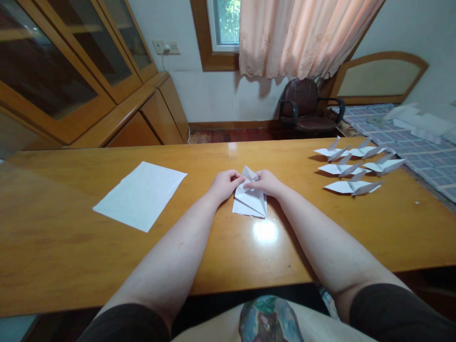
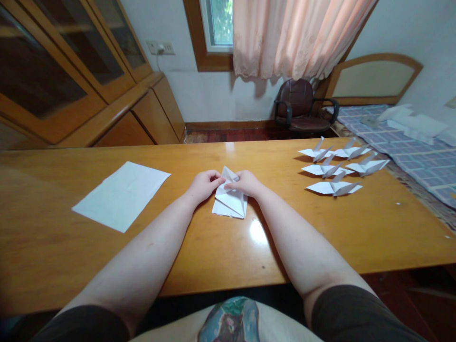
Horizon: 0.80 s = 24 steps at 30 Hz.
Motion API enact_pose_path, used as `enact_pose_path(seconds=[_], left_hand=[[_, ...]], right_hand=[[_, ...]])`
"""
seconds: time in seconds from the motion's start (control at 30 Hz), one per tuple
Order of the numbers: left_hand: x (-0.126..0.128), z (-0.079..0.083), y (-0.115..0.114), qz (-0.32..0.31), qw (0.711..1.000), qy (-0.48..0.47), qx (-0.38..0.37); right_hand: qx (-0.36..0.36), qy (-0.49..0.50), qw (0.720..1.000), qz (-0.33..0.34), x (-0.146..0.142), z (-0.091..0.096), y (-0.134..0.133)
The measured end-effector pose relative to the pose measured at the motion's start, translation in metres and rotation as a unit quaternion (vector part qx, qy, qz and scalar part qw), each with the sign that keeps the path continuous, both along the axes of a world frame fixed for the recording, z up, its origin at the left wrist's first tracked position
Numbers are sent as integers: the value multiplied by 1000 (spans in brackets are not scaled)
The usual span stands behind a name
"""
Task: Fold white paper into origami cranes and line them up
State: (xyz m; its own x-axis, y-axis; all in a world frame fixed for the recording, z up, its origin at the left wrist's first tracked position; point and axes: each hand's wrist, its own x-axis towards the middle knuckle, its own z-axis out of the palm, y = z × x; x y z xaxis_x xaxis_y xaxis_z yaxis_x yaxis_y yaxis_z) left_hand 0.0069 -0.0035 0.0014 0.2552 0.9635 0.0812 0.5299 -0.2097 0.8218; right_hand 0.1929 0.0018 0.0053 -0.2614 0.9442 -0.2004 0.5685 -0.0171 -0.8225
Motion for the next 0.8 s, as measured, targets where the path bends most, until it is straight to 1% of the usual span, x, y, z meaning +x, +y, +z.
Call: enact_pose_path(seconds=[0.1, 0.2, 0.37, 0.53, 0.63, 0.8], left_hand=[[-2, -1, 1, -13, 1000, -13, -18], [-4, -1, 2, -18, 999, -4, -28], [-4, 0, 1, 1, 999, 34, -14], [-3, 2, 0, -7, 999, 42, -1], [-3, 1, 0, -14, 999, 31, 2], [-5, -7, 4, -37, 999, 9, -31]], right_hand=[[18, -4, 999, -27, 0, -2, 1], [31, 4, 999, -37, 1, -3, 1], [42, 29, 998, -27, 2, -7, 1], [40, 45, 998, -9, 4, -7, 1], [33, 48, 998, -9, 5, -5, 1], [40, 44, 997, -52, 5, -6, 3]])
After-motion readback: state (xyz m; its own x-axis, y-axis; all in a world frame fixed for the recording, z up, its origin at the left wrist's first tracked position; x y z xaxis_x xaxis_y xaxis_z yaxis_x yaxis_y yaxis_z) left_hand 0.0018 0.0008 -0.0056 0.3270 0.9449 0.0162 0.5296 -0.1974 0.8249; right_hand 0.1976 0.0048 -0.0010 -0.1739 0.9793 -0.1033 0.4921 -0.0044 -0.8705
